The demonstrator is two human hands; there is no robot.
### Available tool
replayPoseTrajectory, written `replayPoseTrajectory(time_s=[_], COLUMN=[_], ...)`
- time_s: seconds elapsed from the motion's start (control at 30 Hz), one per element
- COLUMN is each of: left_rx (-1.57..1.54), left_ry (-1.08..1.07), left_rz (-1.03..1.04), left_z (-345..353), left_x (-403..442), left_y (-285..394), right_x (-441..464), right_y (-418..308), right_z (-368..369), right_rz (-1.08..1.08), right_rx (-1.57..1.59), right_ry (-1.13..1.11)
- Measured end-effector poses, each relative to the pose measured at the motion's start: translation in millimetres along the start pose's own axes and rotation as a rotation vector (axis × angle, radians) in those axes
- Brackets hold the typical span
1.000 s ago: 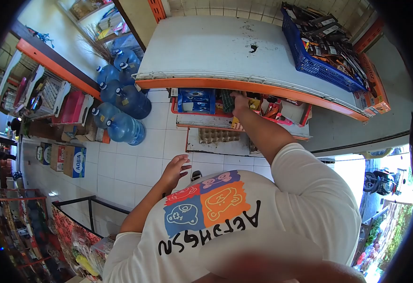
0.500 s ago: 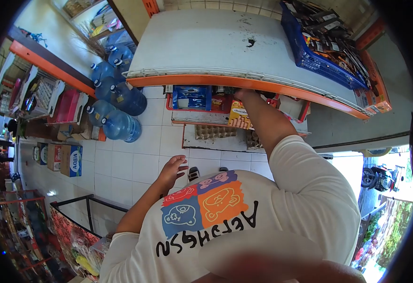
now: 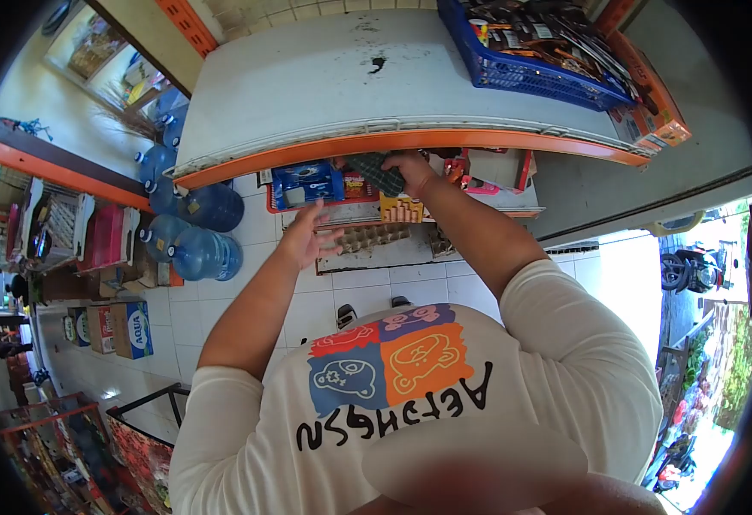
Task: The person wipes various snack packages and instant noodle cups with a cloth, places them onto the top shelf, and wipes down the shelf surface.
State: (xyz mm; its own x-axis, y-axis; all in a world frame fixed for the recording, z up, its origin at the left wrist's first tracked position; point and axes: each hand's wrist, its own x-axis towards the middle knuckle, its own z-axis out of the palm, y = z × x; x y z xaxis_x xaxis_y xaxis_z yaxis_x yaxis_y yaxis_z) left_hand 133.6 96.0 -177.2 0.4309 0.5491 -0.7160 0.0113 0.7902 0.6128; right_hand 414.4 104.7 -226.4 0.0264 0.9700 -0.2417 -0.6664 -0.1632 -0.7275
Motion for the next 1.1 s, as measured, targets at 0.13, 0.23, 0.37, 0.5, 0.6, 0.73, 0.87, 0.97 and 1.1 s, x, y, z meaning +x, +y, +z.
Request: replayPoseTrajectory(time_s=[0.13,0.23,0.37,0.5,0.6,0.73,0.87,0.97,1.1], left_rx=[-0.054,-0.097,0.455,-0.073,-0.271,-0.447,-0.51,-0.584,-0.566], left_ry=[-0.116,0.002,0.28,0.056,0.101,-0.059,-0.245,-0.209,-0.125], left_rz=[0.017,-0.058,0.239,0.188,0.302,0.319,0.381,0.472,0.468], left_z=[47,60,75,64,71,69,52,48,9], left_x=[16,54,67,96,82,64,56,24,2], left_y=[45,55,55,50,51,57,67,75,61], right_x=[-24,-77,-76,-93,-92,-86,-74,-72,-75], right_y=[0,-28,-6,-7,5,-6,-4,1,3], right_z=[-4,45,22,9,-19,-39,-48,-42,-31], right_rz=[-0.401,-0.013,-0.183,0.033,0.029,0.064,0.049,0.091,0.137], right_rx=[-0.821,-0.703,-0.995,-1.217,-1.426,-1.842,-1.958,-1.984,-2.007], right_ry=[-0.218,-0.209,-0.368,-0.487,-0.296,-0.181,-0.164,-0.064,0.008])
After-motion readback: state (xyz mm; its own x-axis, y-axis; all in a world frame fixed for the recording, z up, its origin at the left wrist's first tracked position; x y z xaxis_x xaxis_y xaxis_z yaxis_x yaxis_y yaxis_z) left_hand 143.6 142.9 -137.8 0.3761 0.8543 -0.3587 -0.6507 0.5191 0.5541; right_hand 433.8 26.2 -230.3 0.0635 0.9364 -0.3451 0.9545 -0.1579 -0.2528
